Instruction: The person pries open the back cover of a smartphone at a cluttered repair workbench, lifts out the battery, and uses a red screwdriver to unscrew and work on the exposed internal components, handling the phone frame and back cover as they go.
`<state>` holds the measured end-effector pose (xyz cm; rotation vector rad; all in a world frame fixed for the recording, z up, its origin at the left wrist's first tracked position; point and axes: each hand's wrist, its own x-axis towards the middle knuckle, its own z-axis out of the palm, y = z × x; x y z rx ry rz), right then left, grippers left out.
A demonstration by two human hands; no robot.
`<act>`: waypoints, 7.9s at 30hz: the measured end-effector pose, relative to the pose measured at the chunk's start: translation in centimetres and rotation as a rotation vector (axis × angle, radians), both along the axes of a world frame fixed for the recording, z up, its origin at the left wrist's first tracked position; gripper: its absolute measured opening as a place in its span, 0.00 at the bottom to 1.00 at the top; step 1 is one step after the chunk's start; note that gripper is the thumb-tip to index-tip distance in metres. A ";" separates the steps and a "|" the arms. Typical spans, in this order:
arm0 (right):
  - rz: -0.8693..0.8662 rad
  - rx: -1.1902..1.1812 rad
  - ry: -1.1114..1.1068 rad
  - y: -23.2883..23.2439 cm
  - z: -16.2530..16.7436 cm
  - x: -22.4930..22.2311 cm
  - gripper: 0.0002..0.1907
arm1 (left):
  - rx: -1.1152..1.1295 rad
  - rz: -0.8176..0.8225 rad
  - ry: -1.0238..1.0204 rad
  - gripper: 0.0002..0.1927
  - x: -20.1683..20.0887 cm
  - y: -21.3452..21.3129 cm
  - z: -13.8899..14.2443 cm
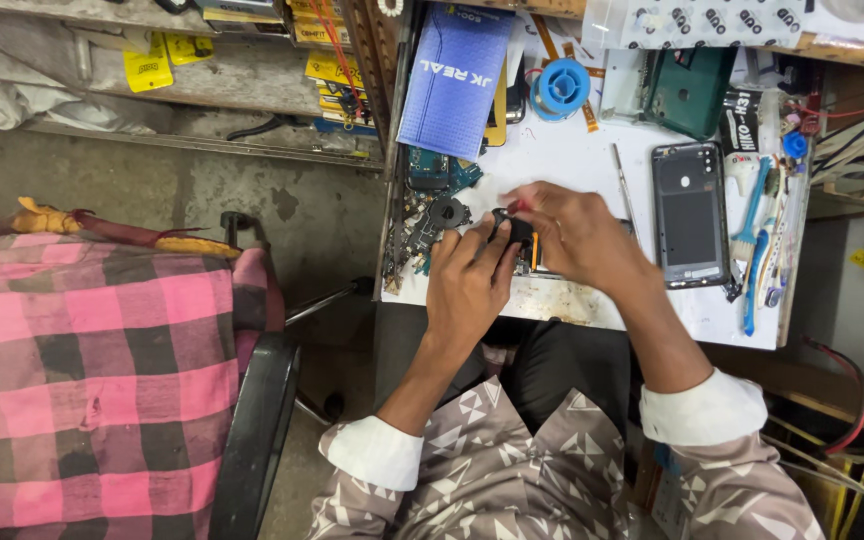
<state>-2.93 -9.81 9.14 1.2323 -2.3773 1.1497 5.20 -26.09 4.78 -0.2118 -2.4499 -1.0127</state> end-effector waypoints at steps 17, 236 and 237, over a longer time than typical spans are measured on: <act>-0.057 -0.048 0.069 -0.8 -1.5 0.0 0.38 | 0.026 -0.066 -0.029 0.21 0.1 -0.3 0.0; -0.302 -0.509 -0.325 -1.5 -5.8 4.4 0.36 | 0.011 0.023 -0.077 0.17 2.8 0.2 0.6; -0.301 -0.502 -0.312 -1.6 -5.8 4.3 0.35 | 0.012 0.020 -0.079 0.17 2.5 0.2 0.6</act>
